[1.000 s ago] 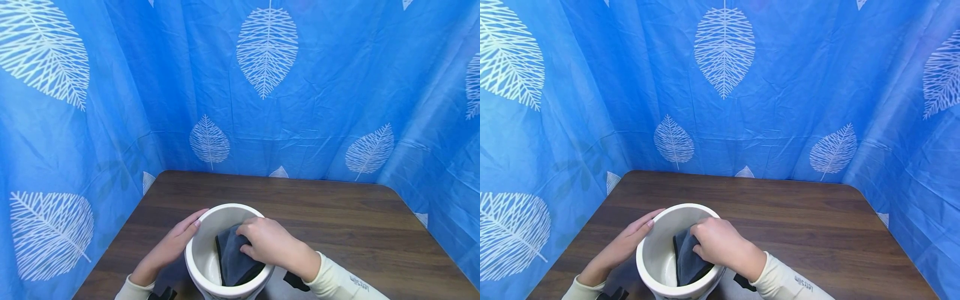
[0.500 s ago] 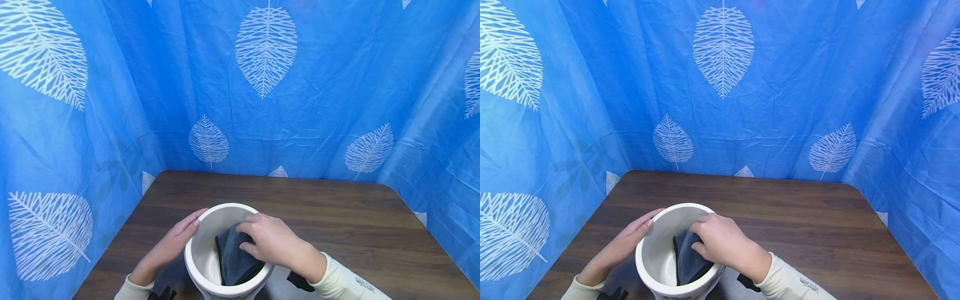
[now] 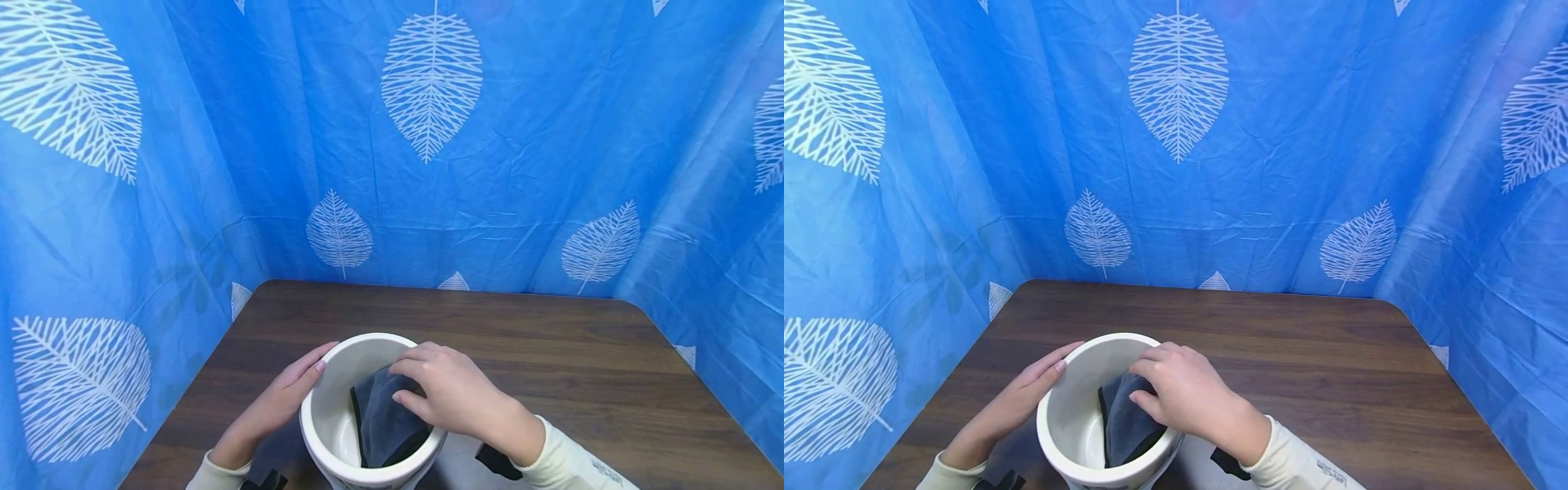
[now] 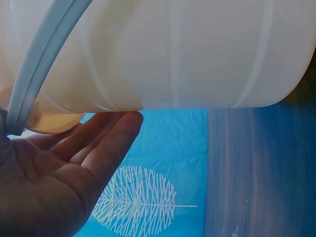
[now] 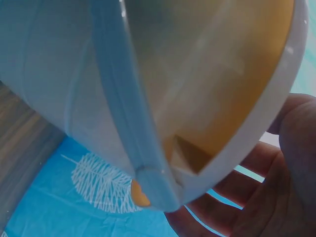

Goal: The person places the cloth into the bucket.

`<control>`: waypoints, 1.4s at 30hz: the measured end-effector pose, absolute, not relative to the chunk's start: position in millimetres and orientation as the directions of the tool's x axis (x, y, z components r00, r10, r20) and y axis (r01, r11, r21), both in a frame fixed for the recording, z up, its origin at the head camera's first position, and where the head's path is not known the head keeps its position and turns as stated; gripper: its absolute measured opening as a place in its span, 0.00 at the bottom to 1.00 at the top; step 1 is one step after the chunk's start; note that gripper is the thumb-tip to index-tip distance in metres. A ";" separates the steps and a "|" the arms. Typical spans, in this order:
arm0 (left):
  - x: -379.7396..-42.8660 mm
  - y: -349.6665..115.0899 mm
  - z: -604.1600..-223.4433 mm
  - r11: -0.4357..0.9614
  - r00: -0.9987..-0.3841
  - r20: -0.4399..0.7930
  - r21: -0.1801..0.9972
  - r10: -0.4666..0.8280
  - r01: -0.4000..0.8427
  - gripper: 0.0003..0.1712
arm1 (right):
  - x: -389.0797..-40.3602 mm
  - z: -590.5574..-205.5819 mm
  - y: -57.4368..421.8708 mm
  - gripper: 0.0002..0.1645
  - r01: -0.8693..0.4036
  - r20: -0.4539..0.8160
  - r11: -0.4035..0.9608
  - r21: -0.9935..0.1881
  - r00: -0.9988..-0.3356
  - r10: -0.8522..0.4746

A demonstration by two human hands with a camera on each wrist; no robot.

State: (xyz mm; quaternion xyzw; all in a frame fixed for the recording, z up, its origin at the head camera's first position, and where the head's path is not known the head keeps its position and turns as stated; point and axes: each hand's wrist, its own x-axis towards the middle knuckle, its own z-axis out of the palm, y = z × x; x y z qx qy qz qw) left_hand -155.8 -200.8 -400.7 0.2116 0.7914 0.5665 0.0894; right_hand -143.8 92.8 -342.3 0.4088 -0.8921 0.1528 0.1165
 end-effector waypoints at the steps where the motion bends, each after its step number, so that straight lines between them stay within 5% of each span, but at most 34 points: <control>1: -155.7 -200.9 -400.5 0.267 -0.895 0.096 0.936 0.436 0.231 0.31 | -143.7 -342.2 93.7 0.16 -0.763 0.333 0.620 -0.181 -0.641 -0.691; 29: -153.9 -200.5 -396.6 0.300 -0.902 0.070 0.930 0.425 0.214 0.32 | -143.9 -348.0 129.7 0.20 -0.726 0.488 0.666 -0.172 -0.650 -0.583; 42: -152.8 -198.9 -389.4 0.360 -0.940 0.071 0.912 0.334 0.196 0.30 | -143.8 -350.9 151.9 0.23 -0.645 0.481 0.739 -0.196 -0.720 -0.501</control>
